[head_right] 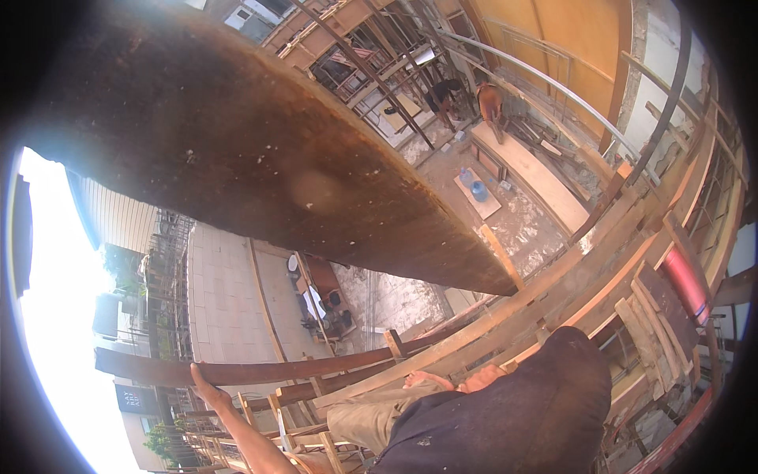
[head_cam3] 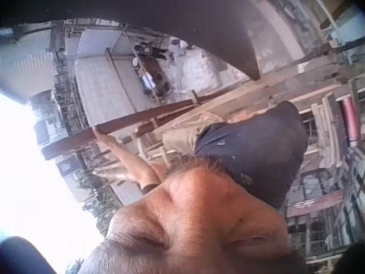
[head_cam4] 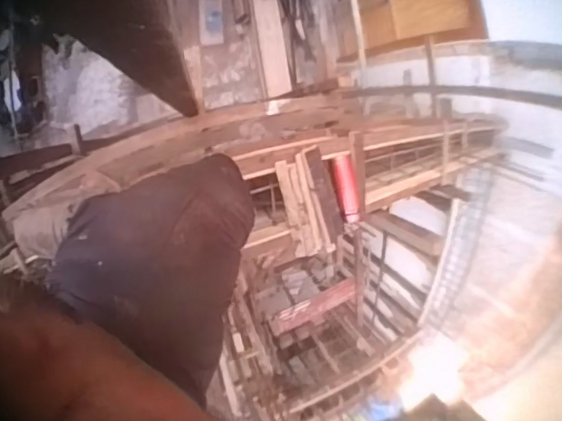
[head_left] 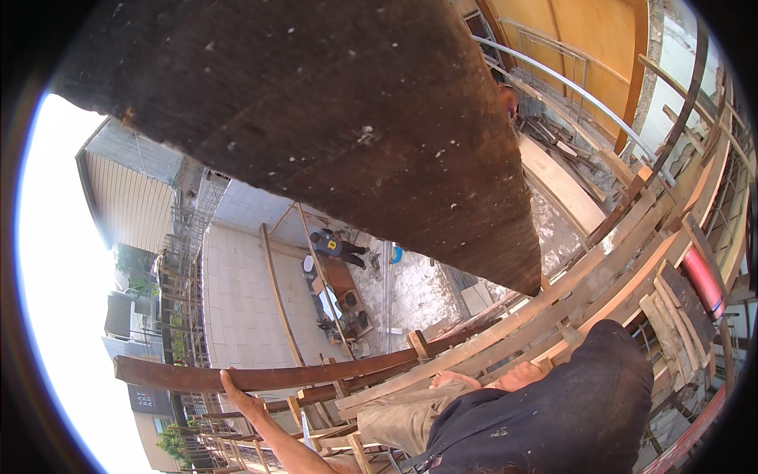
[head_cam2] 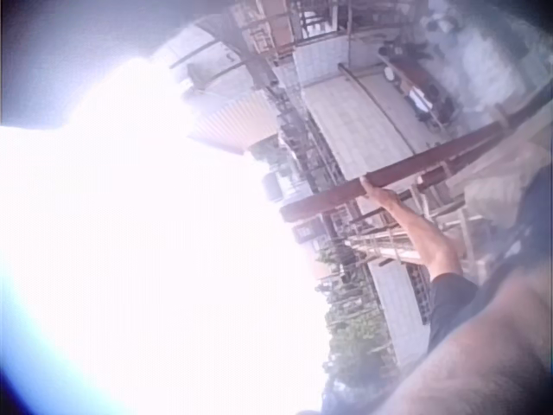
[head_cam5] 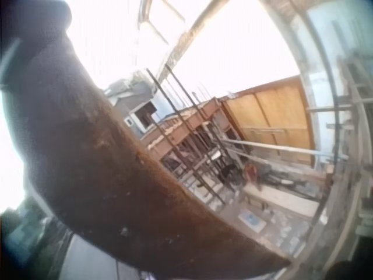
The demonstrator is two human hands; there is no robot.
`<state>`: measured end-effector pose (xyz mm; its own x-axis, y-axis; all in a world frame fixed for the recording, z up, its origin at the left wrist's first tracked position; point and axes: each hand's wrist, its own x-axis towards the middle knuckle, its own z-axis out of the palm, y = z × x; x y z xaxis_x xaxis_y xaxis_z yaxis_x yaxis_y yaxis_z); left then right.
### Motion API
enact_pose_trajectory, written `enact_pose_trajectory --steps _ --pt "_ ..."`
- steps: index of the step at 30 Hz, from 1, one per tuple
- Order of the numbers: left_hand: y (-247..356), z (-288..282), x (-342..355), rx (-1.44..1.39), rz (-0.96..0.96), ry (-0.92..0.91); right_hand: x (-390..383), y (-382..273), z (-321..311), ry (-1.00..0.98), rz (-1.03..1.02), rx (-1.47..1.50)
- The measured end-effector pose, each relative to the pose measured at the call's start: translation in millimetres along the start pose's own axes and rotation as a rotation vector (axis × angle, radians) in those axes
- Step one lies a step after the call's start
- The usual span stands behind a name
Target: The person hands a large wooden panel down to another person, then picks up a smaller wooden block and uses a saw to cut it while sitting on a construction frame.
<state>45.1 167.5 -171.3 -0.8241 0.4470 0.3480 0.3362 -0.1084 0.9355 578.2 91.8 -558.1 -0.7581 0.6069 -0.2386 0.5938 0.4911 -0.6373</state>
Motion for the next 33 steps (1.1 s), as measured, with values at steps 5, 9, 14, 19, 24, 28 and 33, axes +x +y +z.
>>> enact_pose_trajectory --steps 5,9,14,19,24,28,33 --pt "-13.8 -6.0 12.1 -0.054 0.048 0.035 5.1 2.4 -2.3 -0.074 0.026 -0.031" --pt "-5.2 3.9 1.9 -0.023 0.060 0.087 18.1 11.2 -15.6 -0.223 0.104 0.009" --pt "-18.5 2.9 8.9 0.021 0.084 0.121 30.0 32.0 -24.8 -0.633 0.387 0.391" --pt "-23.1 3.3 9.2 -0.012 0.094 0.167 84.6 36.9 2.2 -0.359 0.878 0.886" --pt "-25.1 5.0 9.3 0.082 0.138 0.228 214.9 72.7 -27.3 0.290 0.868 1.186" --pt "-34.5 8.0 13.2 0.049 0.206 0.216 276.6 113.5 -78.5 0.559 0.842 1.144" --pt "-35.9 6.1 15.7 0.048 0.241 0.265 303.6 144.7 -121.8 0.642 0.821 1.088"
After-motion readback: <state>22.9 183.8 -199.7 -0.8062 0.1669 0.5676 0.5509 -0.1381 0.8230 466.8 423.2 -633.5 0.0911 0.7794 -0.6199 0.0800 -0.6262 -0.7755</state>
